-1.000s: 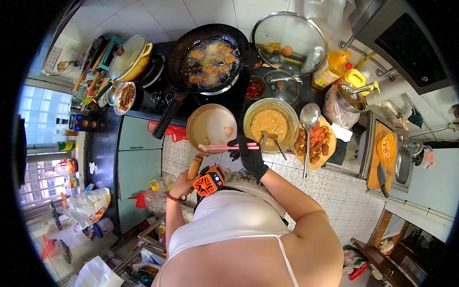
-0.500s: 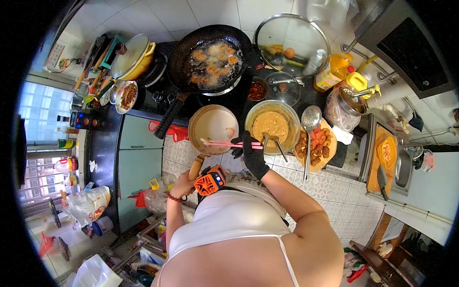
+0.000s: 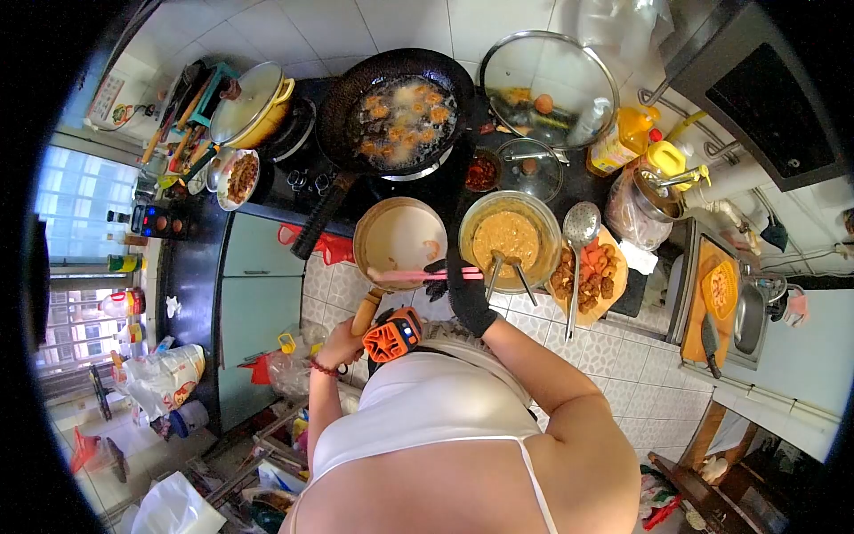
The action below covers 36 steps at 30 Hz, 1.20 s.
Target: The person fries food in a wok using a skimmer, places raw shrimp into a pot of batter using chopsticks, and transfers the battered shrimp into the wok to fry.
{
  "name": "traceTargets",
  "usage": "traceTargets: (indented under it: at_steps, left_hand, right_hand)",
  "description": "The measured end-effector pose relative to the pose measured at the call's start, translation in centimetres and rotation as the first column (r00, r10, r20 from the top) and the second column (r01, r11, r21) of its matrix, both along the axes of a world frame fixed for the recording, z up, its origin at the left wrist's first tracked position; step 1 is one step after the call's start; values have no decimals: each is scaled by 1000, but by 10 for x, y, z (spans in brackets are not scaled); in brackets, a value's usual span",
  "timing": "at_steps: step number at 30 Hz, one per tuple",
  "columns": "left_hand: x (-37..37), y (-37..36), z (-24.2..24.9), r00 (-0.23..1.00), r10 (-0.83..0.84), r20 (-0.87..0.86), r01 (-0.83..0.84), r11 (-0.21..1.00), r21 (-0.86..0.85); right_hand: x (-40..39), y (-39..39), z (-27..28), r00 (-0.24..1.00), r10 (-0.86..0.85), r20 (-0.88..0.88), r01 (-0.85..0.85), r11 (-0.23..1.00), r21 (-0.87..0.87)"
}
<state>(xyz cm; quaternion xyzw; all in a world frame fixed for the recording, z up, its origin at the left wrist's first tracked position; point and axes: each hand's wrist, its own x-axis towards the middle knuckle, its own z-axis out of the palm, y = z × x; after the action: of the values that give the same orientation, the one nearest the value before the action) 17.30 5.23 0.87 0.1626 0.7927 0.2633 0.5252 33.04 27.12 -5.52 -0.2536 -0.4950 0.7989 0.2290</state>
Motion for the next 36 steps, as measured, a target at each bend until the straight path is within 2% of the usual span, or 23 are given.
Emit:
traceTargets:
  at_steps: [1, 4, 7, 10, 13, 16, 19, 22, 25, 28, 31, 32, 33, 36]
  left_hand:
    - [0, -1, 0, 1000, -4, -1, 4, 1000, 12]
    - [-1, -1, 1, 1000, -3, 14, 3, 1000, 25]
    - [-2, -5, -7, 1000, -3, 8, 3, 999, 47]
    - [-3, -7, -11, 1000, 9, 16, -9, 998, 55]
    - [-2, -4, -3, 1000, 20, 18, -20, 999, 33]
    - [-2, -3, -1, 999, 24, 22, -24, 999, 25]
    - [-2, -2, -1, 1000, 3, 5, -3, 1000, 13]
    - [-4, -5, -5, 1000, 3, 17, -4, 1000, 31]
    - [-3, -6, -6, 1000, 11, 24, -12, 999, 45]
    - [-3, -3, -1, 999, 20, 34, -22, 998, 53]
    - [-2, -7, -9, 999, 19, 36, -21, 998, 53]
    - [-3, -10, -13, 999, 18, 34, -20, 998, 52]
    - [-3, -13, -14, 999, 25, 38, -28, 997, 70]
    - [-2, -12, -8, 999, 34, 39, -37, 996, 86]
  right_hand:
    - [1, 1, -6, 999, 45, 18, -45, 999, 30]
    - [-4, 0, 12, 995, -98, 17, 98, 995, -26]
    - [-1, 6, 3, 997, 51, 61, -51, 999, 6]
    - [-3, 1, 11, 995, -93, -28, 92, 995, -25]
    - [-1, 8, -5, 994, 82, 67, -76, 993, -86]
    - [0, 4, 14, 999, -48, 16, 48, 998, -48]
    - [2, 3, -5, 998, -1, 64, 1, 1000, 10]
    - [3, 4, -13, 992, -70, 107, 65, 997, 48]
    - [5, 8, 0, 989, 3, 146, -7, 1000, 28]
    - [4, 22, 21, 963, -197, 184, 188, 980, 64]
    - [7, 49, 19, 889, -405, 214, 443, 878, -182]
    - [7, 61, 27, 899, -427, 92, 433, 844, -318]
    - [-1, 77, 40, 902, -426, 64, 406, 791, -458]
    - [-9, 107, 76, 904, -423, -60, 364, 836, -411]
